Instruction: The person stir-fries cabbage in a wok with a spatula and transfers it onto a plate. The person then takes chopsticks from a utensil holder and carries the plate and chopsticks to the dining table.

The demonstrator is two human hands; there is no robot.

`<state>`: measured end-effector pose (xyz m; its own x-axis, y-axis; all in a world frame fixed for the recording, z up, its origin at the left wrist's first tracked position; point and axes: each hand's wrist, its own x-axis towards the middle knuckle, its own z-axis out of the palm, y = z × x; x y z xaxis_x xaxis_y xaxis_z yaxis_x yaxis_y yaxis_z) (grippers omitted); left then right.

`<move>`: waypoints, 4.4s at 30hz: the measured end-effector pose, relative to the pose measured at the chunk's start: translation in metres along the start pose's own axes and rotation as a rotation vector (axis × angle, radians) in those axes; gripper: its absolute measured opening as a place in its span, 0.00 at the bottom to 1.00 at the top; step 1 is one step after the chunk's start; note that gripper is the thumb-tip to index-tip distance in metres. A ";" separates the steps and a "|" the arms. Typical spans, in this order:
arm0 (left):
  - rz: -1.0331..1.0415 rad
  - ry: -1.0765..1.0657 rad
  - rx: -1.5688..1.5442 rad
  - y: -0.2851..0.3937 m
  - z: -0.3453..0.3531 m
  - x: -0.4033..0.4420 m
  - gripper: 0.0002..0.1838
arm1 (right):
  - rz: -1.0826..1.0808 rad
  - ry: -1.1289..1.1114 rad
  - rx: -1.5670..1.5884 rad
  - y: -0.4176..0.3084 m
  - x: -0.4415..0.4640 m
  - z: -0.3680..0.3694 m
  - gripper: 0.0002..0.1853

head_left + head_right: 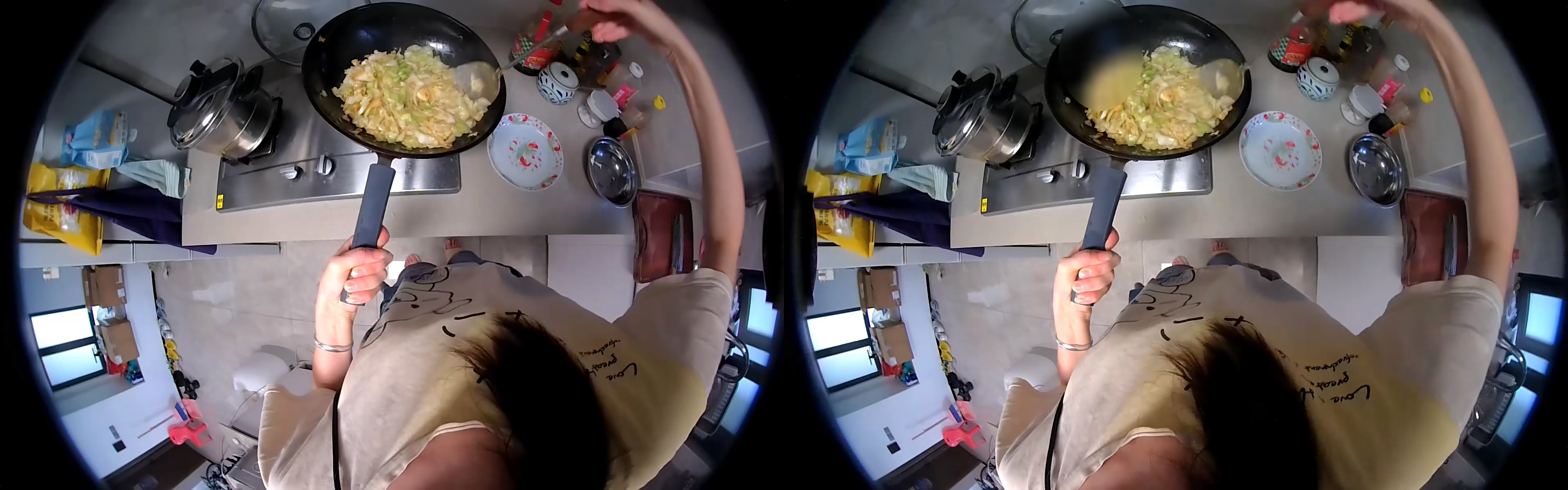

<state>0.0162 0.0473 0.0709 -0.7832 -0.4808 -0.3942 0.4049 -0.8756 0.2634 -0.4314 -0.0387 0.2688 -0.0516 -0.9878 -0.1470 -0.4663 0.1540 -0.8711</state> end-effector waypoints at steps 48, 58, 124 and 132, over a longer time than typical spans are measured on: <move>-0.188 -0.051 -0.026 0.028 -0.030 0.044 0.12 | -0.036 0.847 0.698 0.174 -0.223 0.018 0.18; -0.013 0.017 -0.022 0.034 -0.036 0.020 0.13 | 0.191 0.807 0.701 0.216 -0.212 0.048 0.19; -0.092 0.064 0.019 0.030 -0.025 0.011 0.10 | 0.145 0.664 0.178 0.185 -0.170 0.028 0.15; -0.079 0.092 0.102 0.028 -0.021 0.009 0.09 | 0.024 0.669 0.351 0.145 -0.176 -0.013 0.19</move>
<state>0.0302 0.0175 0.0565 -0.7625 -0.4165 -0.4951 0.2898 -0.9041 0.3142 -0.5017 0.1573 0.1745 -0.6358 -0.7702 0.0505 -0.1552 0.0635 -0.9858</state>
